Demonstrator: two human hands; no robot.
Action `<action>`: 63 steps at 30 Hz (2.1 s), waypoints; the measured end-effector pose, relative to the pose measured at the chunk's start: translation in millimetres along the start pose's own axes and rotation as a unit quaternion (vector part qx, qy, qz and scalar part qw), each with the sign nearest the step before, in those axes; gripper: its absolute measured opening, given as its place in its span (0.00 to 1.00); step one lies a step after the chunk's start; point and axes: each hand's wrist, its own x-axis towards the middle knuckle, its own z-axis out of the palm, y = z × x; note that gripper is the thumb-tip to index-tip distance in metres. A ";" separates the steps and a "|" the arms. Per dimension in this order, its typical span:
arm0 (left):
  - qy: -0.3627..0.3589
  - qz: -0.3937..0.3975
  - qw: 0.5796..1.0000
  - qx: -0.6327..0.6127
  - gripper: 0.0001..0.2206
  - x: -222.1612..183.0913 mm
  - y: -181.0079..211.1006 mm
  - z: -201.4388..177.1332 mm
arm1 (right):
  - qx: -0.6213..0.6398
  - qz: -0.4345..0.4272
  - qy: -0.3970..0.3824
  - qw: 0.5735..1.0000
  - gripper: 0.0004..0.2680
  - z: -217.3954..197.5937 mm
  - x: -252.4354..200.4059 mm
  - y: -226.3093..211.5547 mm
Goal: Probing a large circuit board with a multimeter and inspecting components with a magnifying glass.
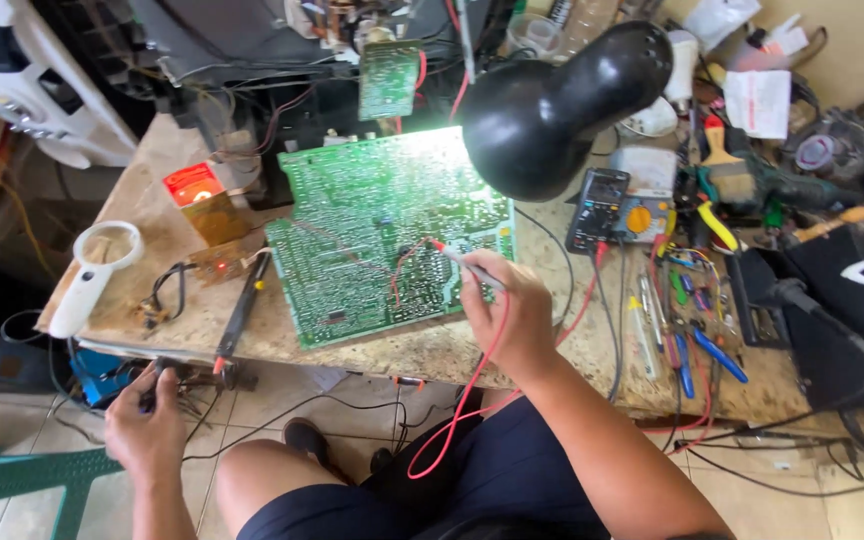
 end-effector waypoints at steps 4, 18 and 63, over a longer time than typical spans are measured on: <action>-0.004 0.017 0.999 -0.029 0.12 0.4 -11.8 10.2 | 0.001 0.027 0.000 1.000 0.07 -3.0 -2.3 2.6; -0.025 0.043 0.998 -0.042 0.11 2.4 -12.7 4.3 | 0.004 0.017 -0.004 1.000 0.06 -4.5 -0.3 1.6; -0.238 0.310 0.858 -0.333 0.10 -223.7 241.9 -12.1 | 0.119 0.507 -0.023 0.854 0.09 -123.6 -120.3 63.4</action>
